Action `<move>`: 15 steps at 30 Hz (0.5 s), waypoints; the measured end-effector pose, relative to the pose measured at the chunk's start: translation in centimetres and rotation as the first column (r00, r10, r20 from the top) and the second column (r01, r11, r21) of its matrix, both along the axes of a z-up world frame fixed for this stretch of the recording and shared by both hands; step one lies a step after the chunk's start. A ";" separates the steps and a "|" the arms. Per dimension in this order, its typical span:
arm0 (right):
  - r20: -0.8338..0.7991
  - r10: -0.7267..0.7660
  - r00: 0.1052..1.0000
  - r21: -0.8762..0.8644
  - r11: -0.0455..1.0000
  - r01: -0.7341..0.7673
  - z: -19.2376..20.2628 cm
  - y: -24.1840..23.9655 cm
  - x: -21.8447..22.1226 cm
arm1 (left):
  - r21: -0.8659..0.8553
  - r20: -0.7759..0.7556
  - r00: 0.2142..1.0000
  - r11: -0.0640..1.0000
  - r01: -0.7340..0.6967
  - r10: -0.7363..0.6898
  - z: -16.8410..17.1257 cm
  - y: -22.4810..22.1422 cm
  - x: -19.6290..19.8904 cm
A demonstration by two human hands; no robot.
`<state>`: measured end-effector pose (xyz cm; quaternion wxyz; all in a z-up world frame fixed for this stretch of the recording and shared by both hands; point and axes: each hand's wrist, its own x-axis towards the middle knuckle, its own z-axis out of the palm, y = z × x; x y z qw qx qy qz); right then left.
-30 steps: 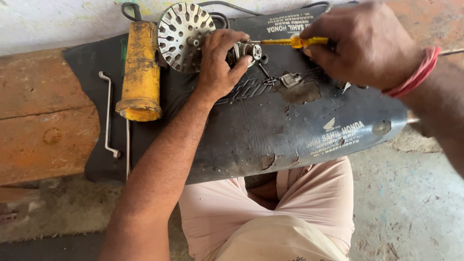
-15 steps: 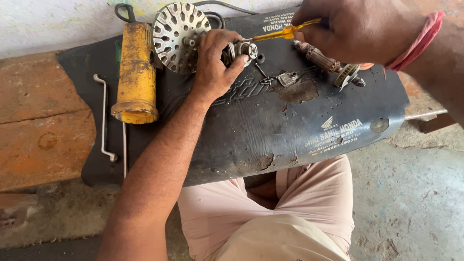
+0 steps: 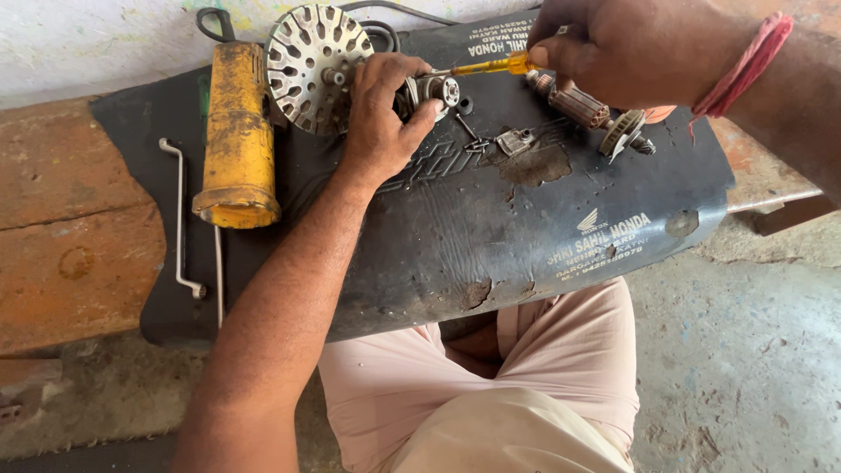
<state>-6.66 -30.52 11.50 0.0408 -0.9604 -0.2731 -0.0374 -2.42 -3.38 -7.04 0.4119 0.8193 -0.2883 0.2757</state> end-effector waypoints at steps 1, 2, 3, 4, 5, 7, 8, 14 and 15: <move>-0.022 -0.023 0.999 0.020 1.000 0.024 -0.3 -0.2 0.2 | -0.001 -0.006 1.000 1.000 0.000 0.000 0.0 0.1 0.0; 0.015 0.033 0.999 0.032 0.999 -0.033 -0.6 -0.4 0.4 | -0.002 -0.011 1.000 1.000 0.000 0.000 0.1 0.1 0.0; 0.052 0.088 0.995 0.040 0.995 -0.090 -0.9 -0.7 0.6 | -0.004 -0.018 1.000 1.000 0.001 -0.001 0.0 0.1 0.0; 0.089 0.142 0.986 0.047 0.988 -0.146 -1.2 -0.9 0.7 | -0.005 -0.023 1.000 1.000 0.003 -0.003 0.0 0.1 0.0; 0.102 0.153 0.983 0.053 0.986 -0.159 -1.6 -1.1 0.7 | -0.005 -0.029 1.000 1.000 0.004 -0.004 0.0 0.0 0.1; 0.128 0.174 0.976 0.064 0.981 -0.184 -1.9 -1.2 0.7 | -0.002 -0.031 1.000 1.000 0.003 -0.003 -0.1 0.0 0.2; 0.116 0.148 0.982 0.073 0.985 -0.157 -1.8 -1.4 0.5 | 0.001 -0.028 1.000 1.000 0.001 -0.001 -0.2 0.0 0.2; -0.013 0.032 0.999 0.009 0.999 -0.032 -0.6 0.3 1.1 | 0.000 0.019 1.000 1.000 -0.010 0.010 -0.4 -0.1 0.3; -0.144 -0.172 0.975 -0.063 0.984 0.164 -0.9 1.2 2.0 | -0.012 0.005 1.000 1.000 -0.013 0.013 -0.6 -0.2 0.3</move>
